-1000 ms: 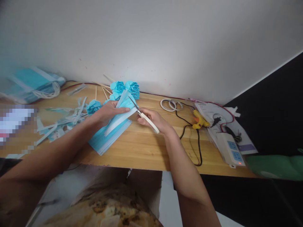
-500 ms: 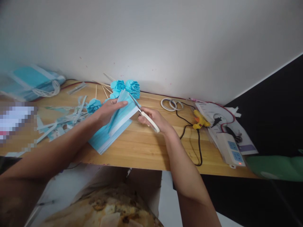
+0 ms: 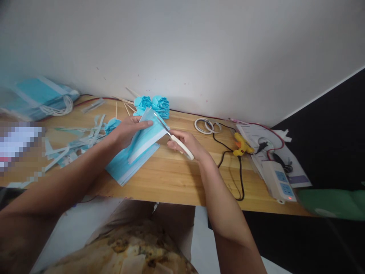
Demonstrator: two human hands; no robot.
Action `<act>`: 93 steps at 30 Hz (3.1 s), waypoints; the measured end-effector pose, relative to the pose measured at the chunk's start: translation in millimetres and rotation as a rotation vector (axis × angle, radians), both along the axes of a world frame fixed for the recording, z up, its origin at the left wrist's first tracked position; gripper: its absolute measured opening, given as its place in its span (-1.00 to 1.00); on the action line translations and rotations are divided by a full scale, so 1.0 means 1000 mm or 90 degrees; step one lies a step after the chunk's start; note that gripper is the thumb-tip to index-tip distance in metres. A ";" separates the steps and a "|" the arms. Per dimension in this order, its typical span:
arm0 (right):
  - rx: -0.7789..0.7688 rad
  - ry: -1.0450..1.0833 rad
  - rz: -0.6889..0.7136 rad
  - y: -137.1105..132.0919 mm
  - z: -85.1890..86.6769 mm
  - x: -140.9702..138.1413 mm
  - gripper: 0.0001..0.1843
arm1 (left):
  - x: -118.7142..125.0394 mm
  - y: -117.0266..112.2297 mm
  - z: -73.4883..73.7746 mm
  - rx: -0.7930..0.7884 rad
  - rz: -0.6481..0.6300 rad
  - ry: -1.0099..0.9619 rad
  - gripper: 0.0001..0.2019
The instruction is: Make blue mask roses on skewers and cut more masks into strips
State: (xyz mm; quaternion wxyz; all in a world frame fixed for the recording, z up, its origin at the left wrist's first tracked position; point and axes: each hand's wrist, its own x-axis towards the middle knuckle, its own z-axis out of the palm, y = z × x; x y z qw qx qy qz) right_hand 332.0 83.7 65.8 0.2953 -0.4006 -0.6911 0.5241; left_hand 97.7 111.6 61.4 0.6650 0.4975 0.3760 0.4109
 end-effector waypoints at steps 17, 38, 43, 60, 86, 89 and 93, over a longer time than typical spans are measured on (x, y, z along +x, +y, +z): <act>0.021 -0.005 -0.018 0.002 -0.005 0.002 -0.48 | -0.001 0.000 0.003 -0.014 0.010 -0.015 -0.64; 0.024 -0.041 -0.019 0.003 -0.005 0.000 -0.49 | -0.002 0.002 0.001 0.047 0.004 -0.004 -0.59; 0.087 -0.048 0.061 0.003 -0.003 0.003 -0.35 | -0.001 0.001 0.003 0.054 0.012 0.036 -0.60; 0.093 -0.034 0.072 0.004 -0.003 0.003 -0.32 | 0.002 -0.002 0.004 0.059 0.015 0.086 -0.55; 0.074 -0.034 0.066 0.003 -0.004 -0.001 -0.31 | 0.006 -0.004 0.001 0.062 0.004 0.108 -0.62; 0.067 -0.030 0.055 0.002 -0.005 -0.002 -0.33 | 0.006 -0.002 -0.002 0.065 -0.008 0.096 -0.64; 0.047 -0.022 0.036 0.001 -0.006 -0.003 -0.30 | 0.005 -0.001 -0.004 0.057 -0.021 0.078 -0.66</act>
